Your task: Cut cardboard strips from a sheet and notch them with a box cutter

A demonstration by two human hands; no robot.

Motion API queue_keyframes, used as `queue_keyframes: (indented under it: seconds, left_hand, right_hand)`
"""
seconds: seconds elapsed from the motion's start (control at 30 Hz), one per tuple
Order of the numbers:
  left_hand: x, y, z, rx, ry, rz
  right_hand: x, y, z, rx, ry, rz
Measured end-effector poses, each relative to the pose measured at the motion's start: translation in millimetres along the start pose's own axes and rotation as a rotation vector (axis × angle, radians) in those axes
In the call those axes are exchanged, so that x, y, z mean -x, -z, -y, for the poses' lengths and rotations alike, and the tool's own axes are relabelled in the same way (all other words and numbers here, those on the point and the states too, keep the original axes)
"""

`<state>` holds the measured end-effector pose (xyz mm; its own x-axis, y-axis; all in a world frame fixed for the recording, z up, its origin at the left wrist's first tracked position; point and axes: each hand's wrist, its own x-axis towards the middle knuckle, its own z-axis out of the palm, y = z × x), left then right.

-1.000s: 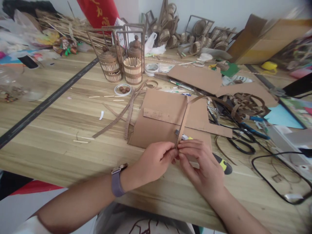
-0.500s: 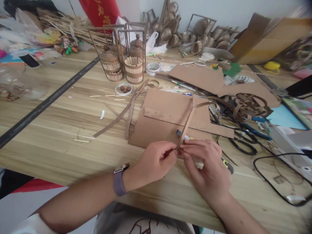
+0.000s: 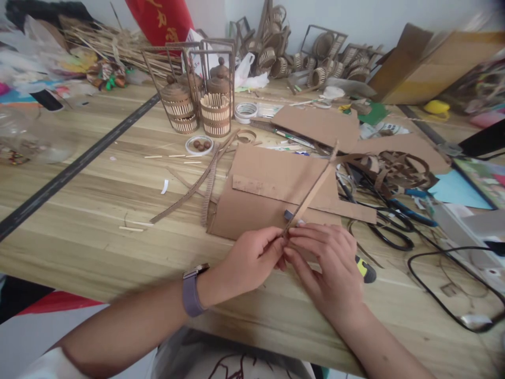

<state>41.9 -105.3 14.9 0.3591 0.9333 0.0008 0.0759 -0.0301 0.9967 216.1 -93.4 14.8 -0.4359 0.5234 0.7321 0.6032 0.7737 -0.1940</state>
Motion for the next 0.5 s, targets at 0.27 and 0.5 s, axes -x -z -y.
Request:
queue_keyframes:
  seconds: [0.27, 0.5]
  left_hand:
    - [1.9, -1.8, -0.9, -0.018, 0.006, -0.02]
    - [3.5, 0.3, 0.1, -0.019, 0.014, 0.05]
  right_hand:
    - [-0.1, 1.7, 3.4, 0.022, -0.031, 0.001]
    - [1.2, 2.5, -1.1, -0.113, -0.149, -0.03]
